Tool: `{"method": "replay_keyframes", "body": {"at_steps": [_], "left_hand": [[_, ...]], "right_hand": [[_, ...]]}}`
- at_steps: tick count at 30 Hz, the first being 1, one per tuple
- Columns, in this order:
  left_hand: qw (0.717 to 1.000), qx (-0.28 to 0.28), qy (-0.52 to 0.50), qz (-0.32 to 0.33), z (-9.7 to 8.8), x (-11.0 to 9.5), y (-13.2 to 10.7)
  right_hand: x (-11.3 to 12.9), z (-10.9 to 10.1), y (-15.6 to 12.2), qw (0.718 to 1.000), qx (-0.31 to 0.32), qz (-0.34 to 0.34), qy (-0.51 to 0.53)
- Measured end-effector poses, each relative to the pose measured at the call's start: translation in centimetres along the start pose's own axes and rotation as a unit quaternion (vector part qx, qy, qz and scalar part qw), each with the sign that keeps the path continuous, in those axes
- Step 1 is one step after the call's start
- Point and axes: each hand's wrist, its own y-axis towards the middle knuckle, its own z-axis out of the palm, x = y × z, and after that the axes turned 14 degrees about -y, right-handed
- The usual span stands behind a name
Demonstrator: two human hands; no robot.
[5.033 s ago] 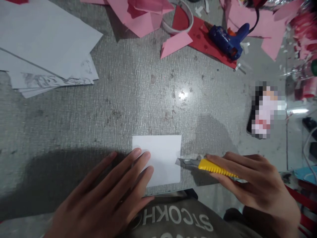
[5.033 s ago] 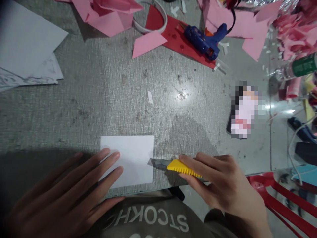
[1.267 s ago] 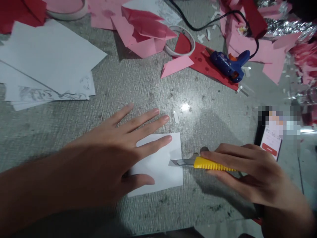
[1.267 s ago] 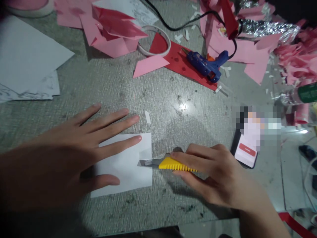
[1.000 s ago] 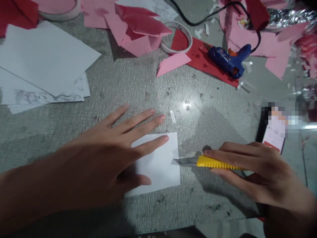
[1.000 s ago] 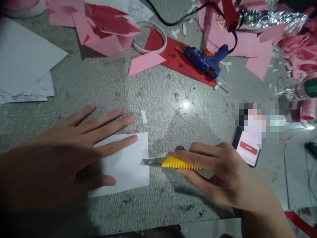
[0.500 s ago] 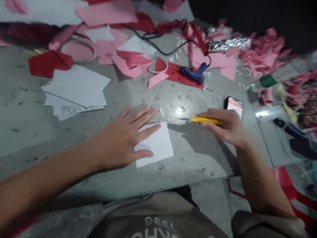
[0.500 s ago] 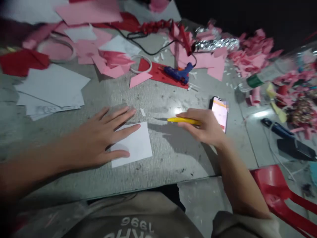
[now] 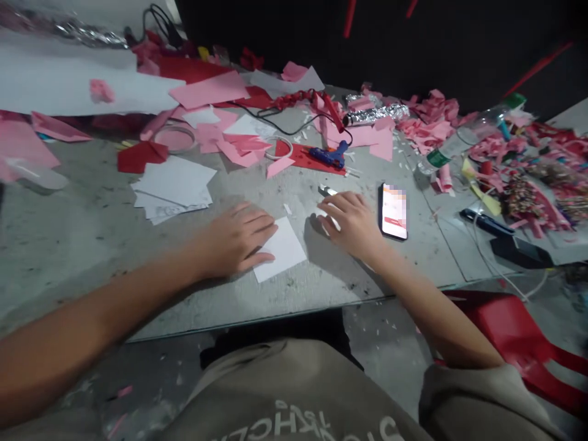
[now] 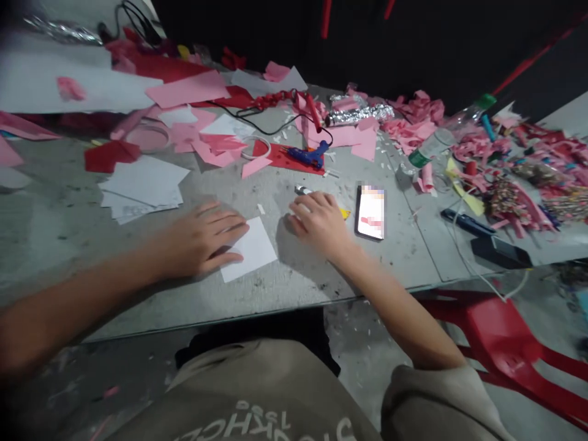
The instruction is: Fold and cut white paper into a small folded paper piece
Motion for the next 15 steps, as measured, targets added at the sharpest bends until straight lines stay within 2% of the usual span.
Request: {"method": "replay_keyframes", "body": {"at_steps": [5,9,15], "left_hand": [[0.998,-0.016,-0.059,0.01,-0.1,-0.1,-0.1],[0.991,0.047,-0.105,0.073,0.0,0.8,-0.6],[0.999,0.025,-0.02,0.003,0.2,0.1,-0.5]], "right_hand": [[2.5,0.7,2.1,0.994,0.07,-0.049,0.069],[2.6,0.0,2.1,0.987,0.096,-0.049,0.12],[3.3,1.1,3.2,0.985,0.107,-0.037,0.13]]}}
